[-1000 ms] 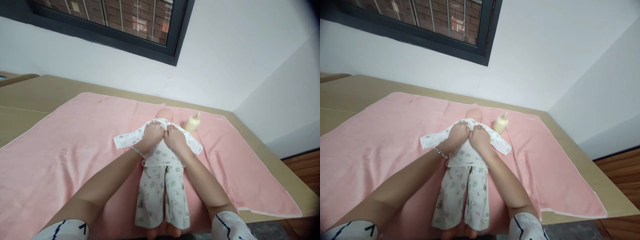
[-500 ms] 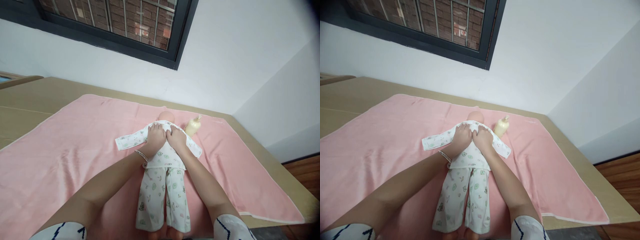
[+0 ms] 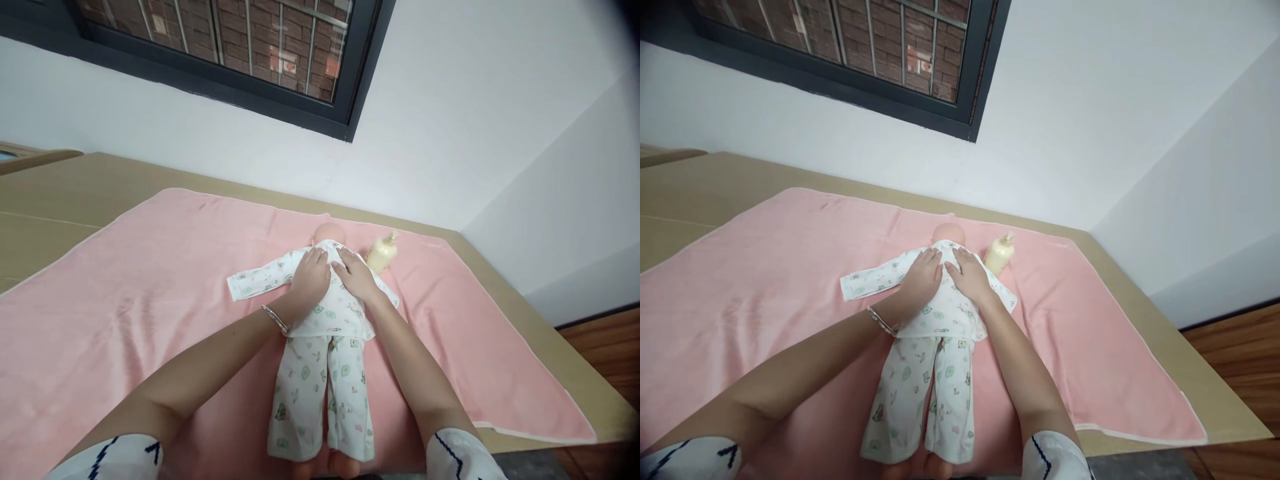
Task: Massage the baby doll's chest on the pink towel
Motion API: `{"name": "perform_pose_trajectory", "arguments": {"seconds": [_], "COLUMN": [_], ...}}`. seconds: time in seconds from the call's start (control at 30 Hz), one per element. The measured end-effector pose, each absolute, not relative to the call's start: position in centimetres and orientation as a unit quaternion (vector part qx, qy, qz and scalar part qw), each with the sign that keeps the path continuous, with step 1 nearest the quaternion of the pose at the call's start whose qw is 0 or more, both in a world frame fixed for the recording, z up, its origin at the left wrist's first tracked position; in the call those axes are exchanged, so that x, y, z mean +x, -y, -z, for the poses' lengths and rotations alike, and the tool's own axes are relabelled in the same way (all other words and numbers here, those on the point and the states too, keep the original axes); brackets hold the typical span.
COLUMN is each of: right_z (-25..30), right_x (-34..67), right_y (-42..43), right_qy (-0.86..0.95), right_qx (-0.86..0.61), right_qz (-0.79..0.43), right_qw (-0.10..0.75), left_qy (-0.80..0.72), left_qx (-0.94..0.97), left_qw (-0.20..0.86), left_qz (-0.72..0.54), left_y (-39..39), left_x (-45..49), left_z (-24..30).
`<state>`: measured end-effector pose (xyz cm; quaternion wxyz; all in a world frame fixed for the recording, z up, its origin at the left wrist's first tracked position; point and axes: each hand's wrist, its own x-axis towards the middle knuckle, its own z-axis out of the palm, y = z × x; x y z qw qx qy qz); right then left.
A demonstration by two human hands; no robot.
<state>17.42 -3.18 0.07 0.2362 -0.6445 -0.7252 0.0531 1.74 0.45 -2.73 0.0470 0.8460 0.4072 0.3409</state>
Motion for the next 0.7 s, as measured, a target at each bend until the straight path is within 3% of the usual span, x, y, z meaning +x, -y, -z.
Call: {"name": "perform_pose_trajectory", "arguments": {"seconds": [0.3, 0.53, 0.7], "right_z": [-1.8, -1.2, -1.2], "right_x": [11.9, 16.0, 15.1], "right_y": [6.6, 4.1, 4.5], "right_qy": [0.68, 0.69, 0.68], "right_qx": [-0.714, -0.689, -0.708], "right_qz": [-0.011, -0.056, -0.026], "right_qw": [0.166, 0.215, 0.192], "left_qy": [-0.453, -0.456, -0.448], "left_qx": [0.846, 0.854, 0.854], "left_qw": [0.087, -0.024, 0.032], "left_qz": [-0.268, -0.248, -0.262], "left_y": [-2.6, 1.0, -0.8], "left_x": [0.8, 1.0, 0.9], "left_z": [1.6, 1.0, 0.7]}}
